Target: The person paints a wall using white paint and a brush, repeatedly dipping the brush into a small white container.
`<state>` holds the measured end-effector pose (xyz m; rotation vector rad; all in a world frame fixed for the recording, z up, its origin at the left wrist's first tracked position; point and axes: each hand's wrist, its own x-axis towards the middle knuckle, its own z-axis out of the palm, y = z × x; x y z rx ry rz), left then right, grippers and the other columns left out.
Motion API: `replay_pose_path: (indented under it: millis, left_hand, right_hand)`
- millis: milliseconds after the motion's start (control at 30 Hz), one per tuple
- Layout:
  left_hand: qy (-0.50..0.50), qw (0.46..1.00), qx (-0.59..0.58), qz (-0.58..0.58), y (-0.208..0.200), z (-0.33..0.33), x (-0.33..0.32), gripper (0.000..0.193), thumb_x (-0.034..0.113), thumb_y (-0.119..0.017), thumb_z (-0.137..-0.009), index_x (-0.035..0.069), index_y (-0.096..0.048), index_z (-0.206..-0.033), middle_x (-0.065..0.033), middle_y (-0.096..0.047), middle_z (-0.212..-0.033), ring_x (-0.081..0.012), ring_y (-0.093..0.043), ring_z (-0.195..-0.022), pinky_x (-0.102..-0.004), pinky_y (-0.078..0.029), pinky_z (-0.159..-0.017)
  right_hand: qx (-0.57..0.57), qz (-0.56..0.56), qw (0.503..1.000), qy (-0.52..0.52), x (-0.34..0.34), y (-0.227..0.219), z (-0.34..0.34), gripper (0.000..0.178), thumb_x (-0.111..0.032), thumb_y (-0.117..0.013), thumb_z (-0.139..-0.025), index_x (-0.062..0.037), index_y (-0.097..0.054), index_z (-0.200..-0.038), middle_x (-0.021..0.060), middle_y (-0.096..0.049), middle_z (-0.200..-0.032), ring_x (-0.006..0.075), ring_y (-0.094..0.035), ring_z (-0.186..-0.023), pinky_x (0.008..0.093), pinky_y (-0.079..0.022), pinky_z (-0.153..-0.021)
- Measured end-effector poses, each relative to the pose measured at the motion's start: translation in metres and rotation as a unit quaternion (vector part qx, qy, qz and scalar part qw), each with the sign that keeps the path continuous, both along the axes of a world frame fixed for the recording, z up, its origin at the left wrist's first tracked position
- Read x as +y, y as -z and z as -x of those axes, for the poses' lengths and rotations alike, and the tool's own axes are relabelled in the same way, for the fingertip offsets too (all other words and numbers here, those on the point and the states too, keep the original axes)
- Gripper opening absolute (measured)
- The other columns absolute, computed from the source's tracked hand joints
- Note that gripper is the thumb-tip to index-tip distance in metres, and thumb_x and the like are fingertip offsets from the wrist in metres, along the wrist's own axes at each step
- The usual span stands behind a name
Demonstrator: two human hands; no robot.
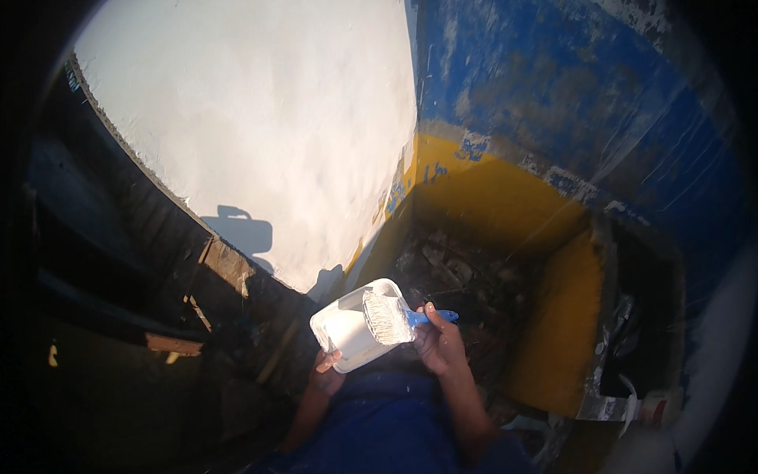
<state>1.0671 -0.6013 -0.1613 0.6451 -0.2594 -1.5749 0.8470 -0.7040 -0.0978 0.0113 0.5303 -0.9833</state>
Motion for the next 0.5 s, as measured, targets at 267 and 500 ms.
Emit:
replay_pose_path:
  millis: [267, 500]
  left_hand:
    - [-0.004, 1.0, -0.012, -0.019, 0.014, -0.006, 0.011, 0.057, 0.008, -0.058, -0.079, -0.001, -0.036, -0.13, -0.0121, -0.048, -0.126, -0.0238, -0.047, -0.118, -0.0389, -0.039, -0.099]
    - [-0.045, 0.996, -0.021, -0.068, 0.026, -0.018, 0.032, 0.066, 0.011, -0.063, -0.073, 0.002, -0.034, -0.132, -0.0136, -0.047, -0.126, -0.0297, -0.044, -0.119, -0.0448, -0.035, -0.102]
  right_hand:
    - [-0.028, 0.051, 0.998, 0.011, -0.007, -0.011, -0.006, 0.01, -0.014, -0.056, -0.089, -0.0039, -0.057, -0.09, 0.0073, -0.061, -0.079, 0.0164, -0.063, -0.069, 0.0284, -0.054, -0.065]
    - [0.145, 0.179, 0.96, 0.157, -0.076, -0.085, -0.068, 0.017, -0.004, -0.061, -0.083, 0.0053, -0.055, -0.097, 0.0129, -0.061, -0.085, 0.0206, -0.065, -0.07, 0.0303, -0.056, -0.068]
